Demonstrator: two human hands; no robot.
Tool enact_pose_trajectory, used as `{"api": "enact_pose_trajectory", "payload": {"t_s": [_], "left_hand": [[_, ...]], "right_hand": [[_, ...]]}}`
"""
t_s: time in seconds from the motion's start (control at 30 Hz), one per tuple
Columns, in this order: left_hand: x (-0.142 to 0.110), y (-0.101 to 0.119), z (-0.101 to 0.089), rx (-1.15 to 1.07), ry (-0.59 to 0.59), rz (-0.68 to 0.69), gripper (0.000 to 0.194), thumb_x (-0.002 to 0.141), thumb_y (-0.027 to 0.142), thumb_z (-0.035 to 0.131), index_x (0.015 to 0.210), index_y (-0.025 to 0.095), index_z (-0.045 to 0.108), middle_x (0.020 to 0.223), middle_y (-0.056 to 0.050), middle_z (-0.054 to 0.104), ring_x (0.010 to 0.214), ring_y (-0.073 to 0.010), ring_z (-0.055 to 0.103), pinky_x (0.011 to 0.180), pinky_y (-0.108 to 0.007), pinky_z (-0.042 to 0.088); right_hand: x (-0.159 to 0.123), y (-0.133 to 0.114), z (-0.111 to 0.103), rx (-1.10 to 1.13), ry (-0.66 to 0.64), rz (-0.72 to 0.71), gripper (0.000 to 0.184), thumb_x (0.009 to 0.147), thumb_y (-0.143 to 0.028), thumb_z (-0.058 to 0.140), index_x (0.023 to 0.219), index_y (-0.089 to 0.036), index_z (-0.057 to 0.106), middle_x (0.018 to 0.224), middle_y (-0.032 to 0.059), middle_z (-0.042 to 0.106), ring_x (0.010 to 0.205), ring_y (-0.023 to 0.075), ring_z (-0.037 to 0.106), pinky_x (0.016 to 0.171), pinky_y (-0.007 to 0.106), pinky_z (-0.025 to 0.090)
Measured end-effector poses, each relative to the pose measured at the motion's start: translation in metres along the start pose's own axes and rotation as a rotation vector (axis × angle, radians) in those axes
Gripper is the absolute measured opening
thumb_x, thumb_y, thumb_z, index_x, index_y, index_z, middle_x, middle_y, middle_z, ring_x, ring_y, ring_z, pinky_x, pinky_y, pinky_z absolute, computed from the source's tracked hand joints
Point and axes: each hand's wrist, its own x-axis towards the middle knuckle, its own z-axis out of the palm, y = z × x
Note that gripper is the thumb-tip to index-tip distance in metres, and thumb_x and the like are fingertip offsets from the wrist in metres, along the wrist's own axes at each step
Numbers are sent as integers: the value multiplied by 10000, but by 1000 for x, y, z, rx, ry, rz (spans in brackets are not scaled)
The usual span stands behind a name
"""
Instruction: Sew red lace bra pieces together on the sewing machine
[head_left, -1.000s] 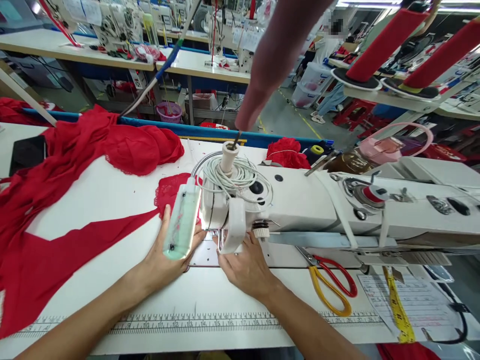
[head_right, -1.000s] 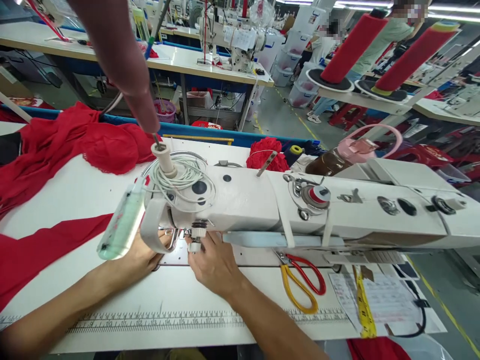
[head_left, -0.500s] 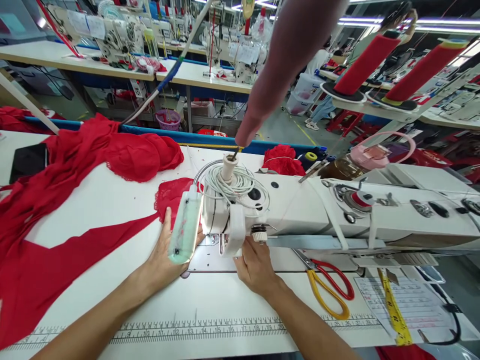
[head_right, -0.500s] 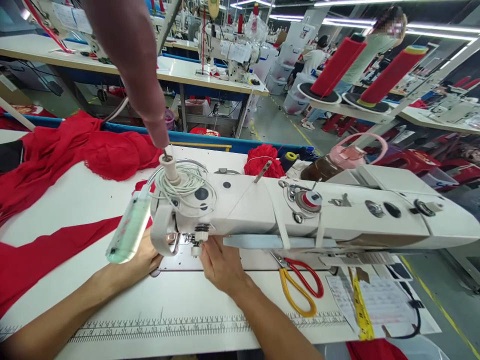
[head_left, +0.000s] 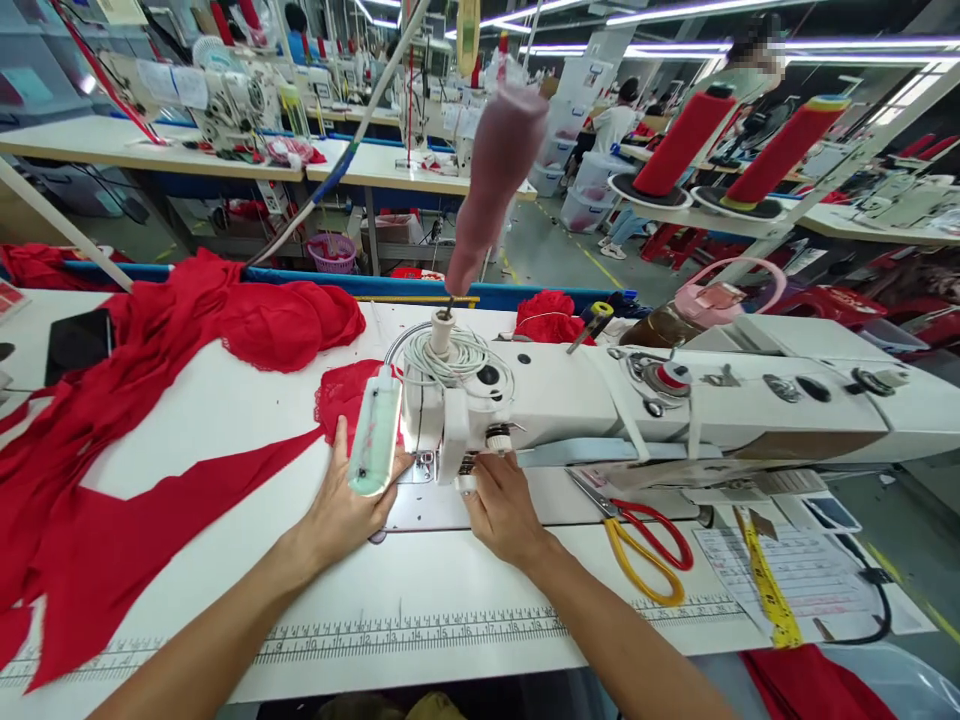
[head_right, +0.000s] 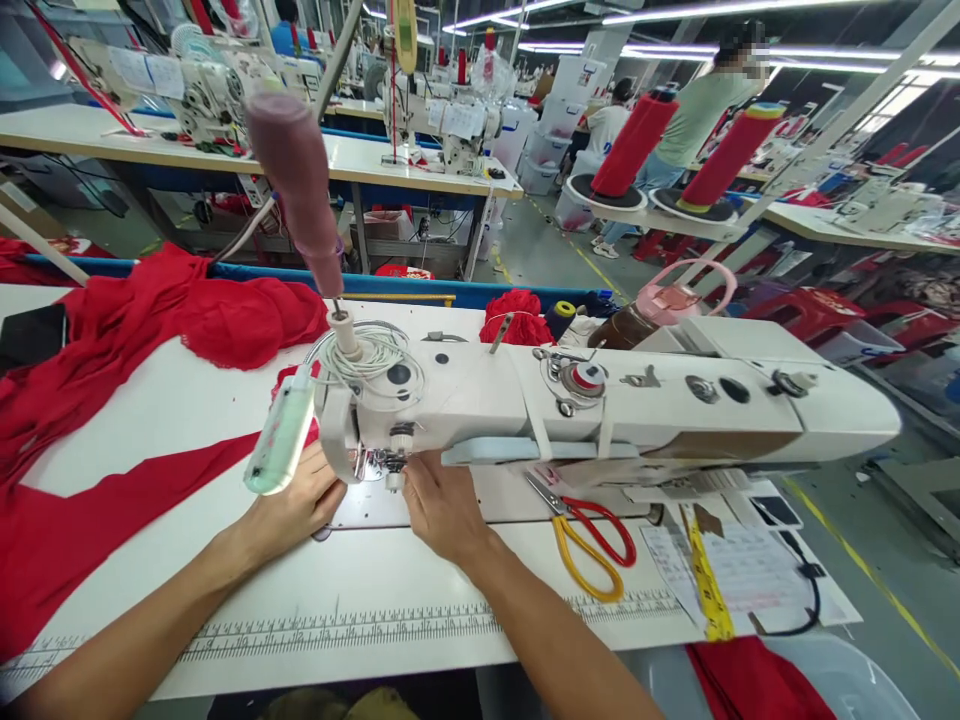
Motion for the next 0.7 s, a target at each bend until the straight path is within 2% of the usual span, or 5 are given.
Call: {"api": "enact_pose_trajectory", "payload": {"t_s": [0.2, 0.37, 0.5, 0.57, 0.7], "left_hand": [[7, -4, -6, 107, 28, -25, 300, 829, -7, 425, 901, 195, 636, 852, -49, 633, 856, -215, 587, 1009, -543, 474], [-35, -3, -48, 193, 143, -108, 414, 762, -82, 403, 915, 199, 665, 1195, -123, 553, 1173, -310, 505, 1040, -629, 411], [-80, 10, -74, 96, 278, -201, 381, 870, 16, 409, 1009, 248, 678, 1026, -76, 510, 989, -238, 546, 783, -376, 545], [-94, 17, -79, -81, 283, -258, 309, 936, 97, 409, 1039, 261, 651, 910, -35, 498, 825, -178, 553, 658, -281, 526], [-115, 24, -79, -386, 348, -514, 251, 1023, 273, 385, 1215, 296, 546, 1018, -40, 622, 933, -182, 646, 737, -269, 572]], "right_hand": [[0, -11, 4, 19, -18, -94, 231, 988, -140, 450, 845, -179, 629, 683, 34, 582, 654, 178, 528, 626, 313, 415], [6, -47, -3, 157, -97, -194, 218, 956, -88, 440, 1035, -154, 632, 740, 33, 642, 658, 170, 565, 617, 309, 440], [48, -84, 5, 372, -234, -195, 514, 855, -23, 401, 1347, -137, 498, 1181, 133, 660, 1040, 219, 612, 864, 364, 503], [78, -99, 15, 482, -409, -326, 644, 791, -57, 475, 1423, -176, 434, 1359, 117, 580, 1205, 221, 549, 979, 373, 472], [119, -117, 34, 591, -628, -376, 457, 779, -94, 534, 1218, -202, 601, 1070, 25, 702, 1014, 169, 615, 1071, 387, 411]]}}
